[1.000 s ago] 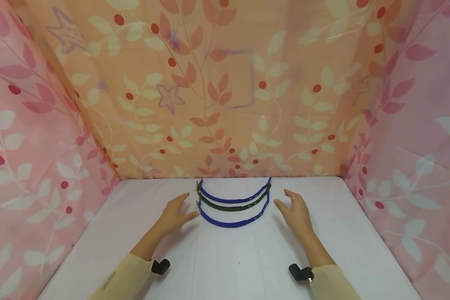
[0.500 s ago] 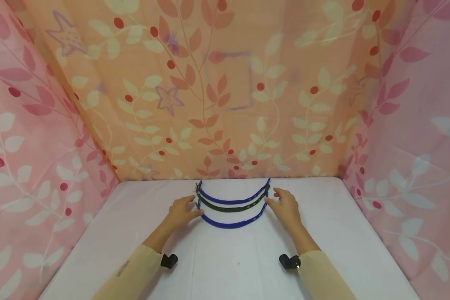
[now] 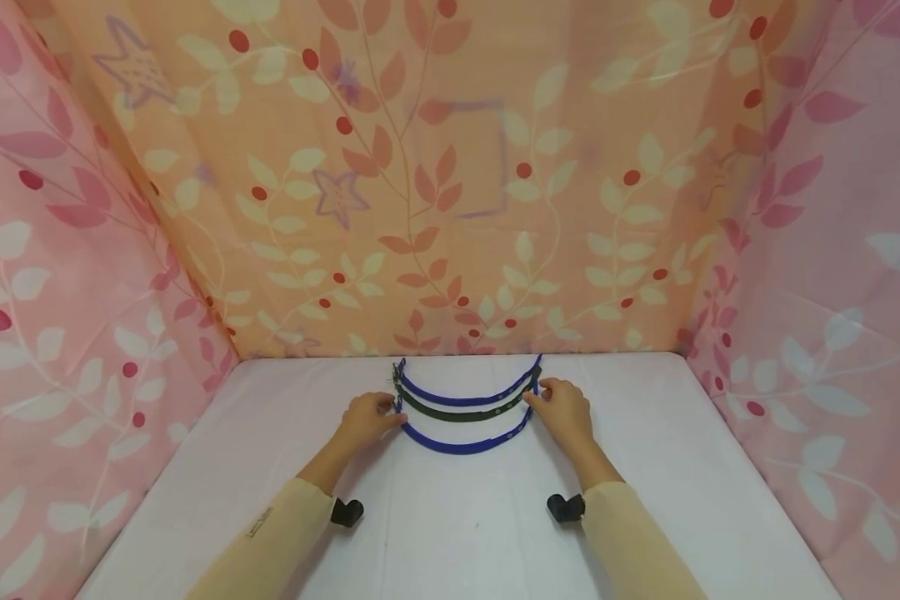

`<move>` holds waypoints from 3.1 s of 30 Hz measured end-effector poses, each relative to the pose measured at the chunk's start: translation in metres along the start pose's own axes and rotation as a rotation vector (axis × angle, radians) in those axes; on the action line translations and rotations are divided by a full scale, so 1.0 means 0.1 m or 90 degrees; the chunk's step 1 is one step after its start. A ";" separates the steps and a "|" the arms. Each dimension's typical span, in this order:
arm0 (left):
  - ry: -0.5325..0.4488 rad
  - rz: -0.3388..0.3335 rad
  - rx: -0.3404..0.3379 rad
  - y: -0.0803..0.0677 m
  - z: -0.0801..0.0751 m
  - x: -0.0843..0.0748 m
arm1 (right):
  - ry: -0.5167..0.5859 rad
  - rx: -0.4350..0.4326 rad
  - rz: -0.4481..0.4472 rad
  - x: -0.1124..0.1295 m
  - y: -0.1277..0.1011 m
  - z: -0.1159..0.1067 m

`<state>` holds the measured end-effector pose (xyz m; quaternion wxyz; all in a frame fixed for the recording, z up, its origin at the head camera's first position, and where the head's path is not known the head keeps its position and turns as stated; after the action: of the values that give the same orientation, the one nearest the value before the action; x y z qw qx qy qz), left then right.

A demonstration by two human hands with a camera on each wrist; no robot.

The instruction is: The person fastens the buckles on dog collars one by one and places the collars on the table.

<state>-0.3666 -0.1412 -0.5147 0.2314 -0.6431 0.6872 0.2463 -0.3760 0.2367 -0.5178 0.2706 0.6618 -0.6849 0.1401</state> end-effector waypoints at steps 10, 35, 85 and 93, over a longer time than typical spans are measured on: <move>-0.002 -0.027 -0.006 0.10 0.07 0.03 | -0.073 0.024 0.039 -0.01 0.05 0.10; -0.187 -0.050 -0.092 0.11 0.01 0.04 | 0.090 -0.062 0.065 0.01 -0.05 -0.06; -0.254 0.197 -0.003 -1.33 -0.69 -0.99 | 0.212 -0.054 -0.324 1.34 -1.27 -0.87; -0.294 0.268 -0.040 -1.46 -0.74 -1.19 | 0.249 -0.017 -0.370 1.58 -1.37 -0.93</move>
<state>-0.2136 -0.1041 -0.3882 0.3051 -0.4207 0.7265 0.4496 -0.2209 0.1452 -0.3770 0.4337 0.7865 -0.4045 0.1725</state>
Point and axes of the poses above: each hand's wrist, its own y-axis towards the middle knuckle, its own z-axis out of the palm, x = y × z, the point moved 7 cm from there along y, towards the middle knuckle, and after that the axes turned 5 degrees about -y, right-handed, at the moved point
